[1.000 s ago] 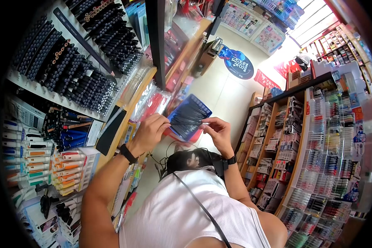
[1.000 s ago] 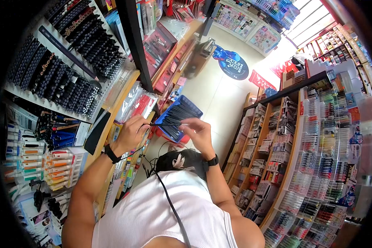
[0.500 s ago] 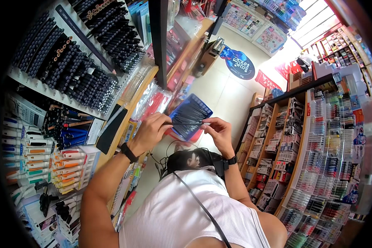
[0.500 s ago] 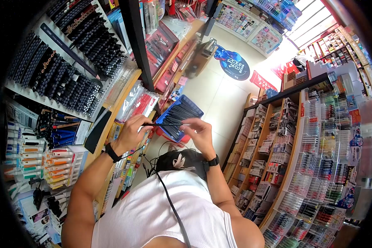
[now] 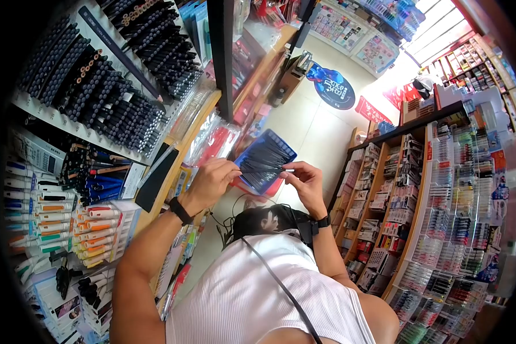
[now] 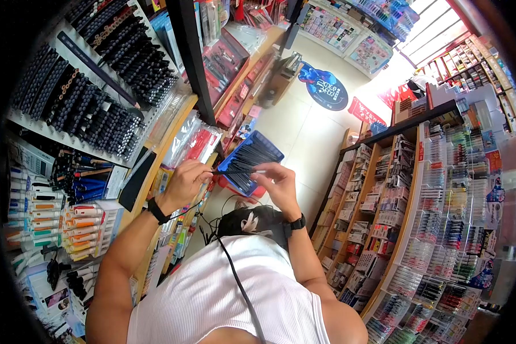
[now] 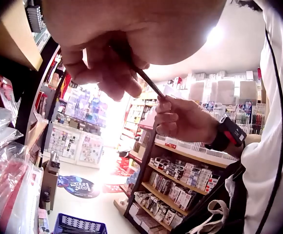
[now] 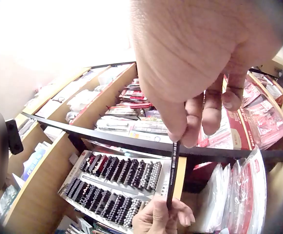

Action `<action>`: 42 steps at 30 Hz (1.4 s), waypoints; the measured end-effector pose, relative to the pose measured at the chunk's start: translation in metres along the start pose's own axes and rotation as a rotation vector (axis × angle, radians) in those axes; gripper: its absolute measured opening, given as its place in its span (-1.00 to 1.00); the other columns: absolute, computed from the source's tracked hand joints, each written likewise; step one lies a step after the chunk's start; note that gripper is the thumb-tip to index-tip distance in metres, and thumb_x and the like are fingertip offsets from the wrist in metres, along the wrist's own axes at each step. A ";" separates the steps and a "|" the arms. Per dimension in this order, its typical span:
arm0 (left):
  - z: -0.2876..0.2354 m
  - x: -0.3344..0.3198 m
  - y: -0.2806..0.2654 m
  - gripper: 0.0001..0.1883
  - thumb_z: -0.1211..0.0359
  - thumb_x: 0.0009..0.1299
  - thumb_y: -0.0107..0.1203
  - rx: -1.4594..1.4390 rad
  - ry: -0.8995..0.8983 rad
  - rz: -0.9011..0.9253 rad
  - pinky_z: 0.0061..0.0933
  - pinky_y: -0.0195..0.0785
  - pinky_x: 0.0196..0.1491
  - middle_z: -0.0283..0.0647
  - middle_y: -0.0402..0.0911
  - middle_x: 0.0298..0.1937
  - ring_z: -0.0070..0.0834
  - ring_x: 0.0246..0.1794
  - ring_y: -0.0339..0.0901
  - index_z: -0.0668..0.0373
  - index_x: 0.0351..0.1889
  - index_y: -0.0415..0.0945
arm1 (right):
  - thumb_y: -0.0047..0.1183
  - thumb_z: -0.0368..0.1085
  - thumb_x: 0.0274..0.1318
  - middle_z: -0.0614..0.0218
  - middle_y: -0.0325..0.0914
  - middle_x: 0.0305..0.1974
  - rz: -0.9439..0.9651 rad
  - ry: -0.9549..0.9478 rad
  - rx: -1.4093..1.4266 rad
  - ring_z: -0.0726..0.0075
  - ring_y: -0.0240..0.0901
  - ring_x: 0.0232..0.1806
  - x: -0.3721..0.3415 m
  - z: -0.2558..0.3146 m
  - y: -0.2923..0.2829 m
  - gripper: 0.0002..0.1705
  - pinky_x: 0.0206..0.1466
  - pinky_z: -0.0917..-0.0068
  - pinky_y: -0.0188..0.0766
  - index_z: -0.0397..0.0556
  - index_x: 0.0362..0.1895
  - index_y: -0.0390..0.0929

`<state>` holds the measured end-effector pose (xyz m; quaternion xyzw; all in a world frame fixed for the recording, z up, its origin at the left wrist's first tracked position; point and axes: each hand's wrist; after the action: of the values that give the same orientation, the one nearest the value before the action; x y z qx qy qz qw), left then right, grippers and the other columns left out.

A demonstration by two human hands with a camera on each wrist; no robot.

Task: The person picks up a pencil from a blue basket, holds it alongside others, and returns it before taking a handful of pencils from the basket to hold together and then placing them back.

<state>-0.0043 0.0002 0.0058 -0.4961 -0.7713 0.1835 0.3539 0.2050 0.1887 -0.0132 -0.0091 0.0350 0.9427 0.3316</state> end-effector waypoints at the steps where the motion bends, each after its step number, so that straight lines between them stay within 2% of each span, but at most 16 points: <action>1: -0.001 0.000 0.001 -0.89 0.51 0.30 0.24 0.000 -0.001 0.000 -0.17 0.37 -0.18 -0.04 0.59 -0.36 -0.05 -0.28 0.55 0.31 -0.26 0.56 | 0.27 -0.54 0.09 0.29 0.71 -0.26 0.001 0.001 0.000 0.53 0.65 -0.27 0.000 -0.001 0.000 -0.83 -0.18 0.59 0.49 -0.20 -0.18 0.69; 3: -0.005 0.003 0.003 -0.90 0.50 0.30 0.24 -0.039 -0.004 -0.096 -0.18 0.37 -0.19 -0.06 0.60 -0.38 -0.06 -0.29 0.56 0.31 -0.29 0.56 | 0.27 -0.54 0.09 0.30 0.71 -0.26 0.001 -0.011 -0.019 0.55 0.64 -0.27 0.000 -0.002 0.000 -0.83 -0.18 0.60 0.48 -0.20 -0.18 0.69; 7: -0.004 0.002 0.002 -0.90 0.50 0.29 0.25 -0.032 0.011 -0.101 -0.19 0.38 -0.19 -0.07 0.60 -0.40 -0.06 -0.30 0.56 0.31 -0.30 0.56 | 0.27 -0.54 0.09 0.31 0.71 -0.26 0.001 -0.008 0.002 0.55 0.64 -0.28 0.000 -0.002 0.000 -0.83 -0.18 0.60 0.48 -0.20 -0.18 0.69; 9: -0.002 0.000 0.000 -0.89 0.50 0.29 0.26 -0.013 0.000 0.002 -0.20 0.39 -0.18 -0.08 0.61 -0.38 -0.07 -0.31 0.56 0.31 -0.29 0.56 | 0.27 -0.54 0.10 0.31 0.72 -0.26 0.003 -0.003 -0.011 0.55 0.64 -0.28 0.000 -0.002 0.000 -0.83 -0.18 0.60 0.48 -0.20 -0.18 0.69; 12: -0.004 0.003 0.003 -0.90 0.49 0.30 0.25 -0.028 0.008 -0.085 -0.19 0.38 -0.18 -0.08 0.62 -0.37 -0.07 -0.31 0.56 0.31 -0.29 0.57 | 0.27 -0.53 0.10 0.31 0.72 -0.26 0.003 -0.012 -0.028 0.55 0.63 -0.28 0.000 -0.004 -0.001 -0.83 -0.17 0.61 0.47 -0.19 -0.18 0.70; 15: -0.005 0.003 0.002 -0.90 0.48 0.30 0.25 -0.032 0.001 -0.092 -0.18 0.37 -0.17 -0.07 0.62 -0.36 -0.07 -0.31 0.56 0.30 -0.29 0.57 | 0.26 -0.53 0.09 0.31 0.72 -0.26 0.005 -0.006 -0.027 0.56 0.62 -0.28 0.000 -0.005 -0.002 -0.83 -0.17 0.61 0.47 -0.19 -0.18 0.70; 19: -0.001 0.001 0.001 -0.90 0.47 0.29 0.28 0.031 0.033 -0.043 -0.23 0.43 -0.22 -0.12 0.64 -0.37 -0.13 -0.33 0.59 0.26 -0.31 0.57 | 0.27 -0.53 0.09 0.31 0.72 -0.26 -0.002 0.015 -0.009 0.57 0.61 -0.28 0.000 -0.005 -0.001 -0.82 -0.17 0.62 0.46 -0.19 -0.17 0.70; 21: -0.005 0.003 0.002 -0.90 0.47 0.29 0.28 0.023 0.048 -0.103 -0.22 0.43 -0.23 -0.12 0.64 -0.37 -0.14 -0.34 0.59 0.26 -0.32 0.57 | 0.27 -0.53 0.09 0.31 0.72 -0.26 -0.001 -0.002 -0.017 0.57 0.61 -0.28 0.001 -0.005 -0.001 -0.82 -0.18 0.61 0.47 -0.20 -0.17 0.69; 30: -0.005 0.004 0.002 -0.90 0.46 0.28 0.28 0.016 0.050 -0.101 -0.24 0.43 -0.24 -0.13 0.64 -0.37 -0.15 -0.34 0.59 0.27 -0.33 0.58 | 0.27 -0.52 0.09 0.35 0.72 -0.27 -0.008 0.007 -0.042 0.61 0.58 -0.31 0.001 -0.002 0.001 -0.83 -0.21 0.63 0.45 -0.18 -0.18 0.70; 40: -0.004 0.004 0.001 -0.90 0.46 0.28 0.28 0.007 0.064 -0.102 -0.23 0.42 -0.23 -0.14 0.62 -0.38 -0.14 -0.35 0.58 0.26 -0.33 0.59 | 0.29 -0.53 0.07 0.36 0.71 -0.27 -0.010 0.001 -0.007 0.63 0.56 -0.32 0.002 -0.004 0.002 -0.83 -0.23 0.64 0.42 -0.17 -0.19 0.70; 42: -0.005 0.004 -0.001 -0.90 0.48 0.27 0.28 -0.022 0.033 -0.070 -0.20 0.39 -0.19 -0.07 0.63 -0.38 -0.08 -0.30 0.57 0.30 -0.31 0.60 | 0.30 -0.52 0.06 0.36 0.70 -0.26 -0.006 0.006 -0.025 0.64 0.56 -0.32 0.002 -0.003 0.001 -0.83 -0.23 0.64 0.42 -0.17 -0.20 0.70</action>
<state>-0.0019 0.0033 0.0114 -0.4757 -0.7842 0.1541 0.3673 0.2028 0.1886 -0.0167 -0.0163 0.0240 0.9420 0.3343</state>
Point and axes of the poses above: each hand's wrist, its own x-axis towards the middle knuckle, its own y-axis out of the palm, z = x × y
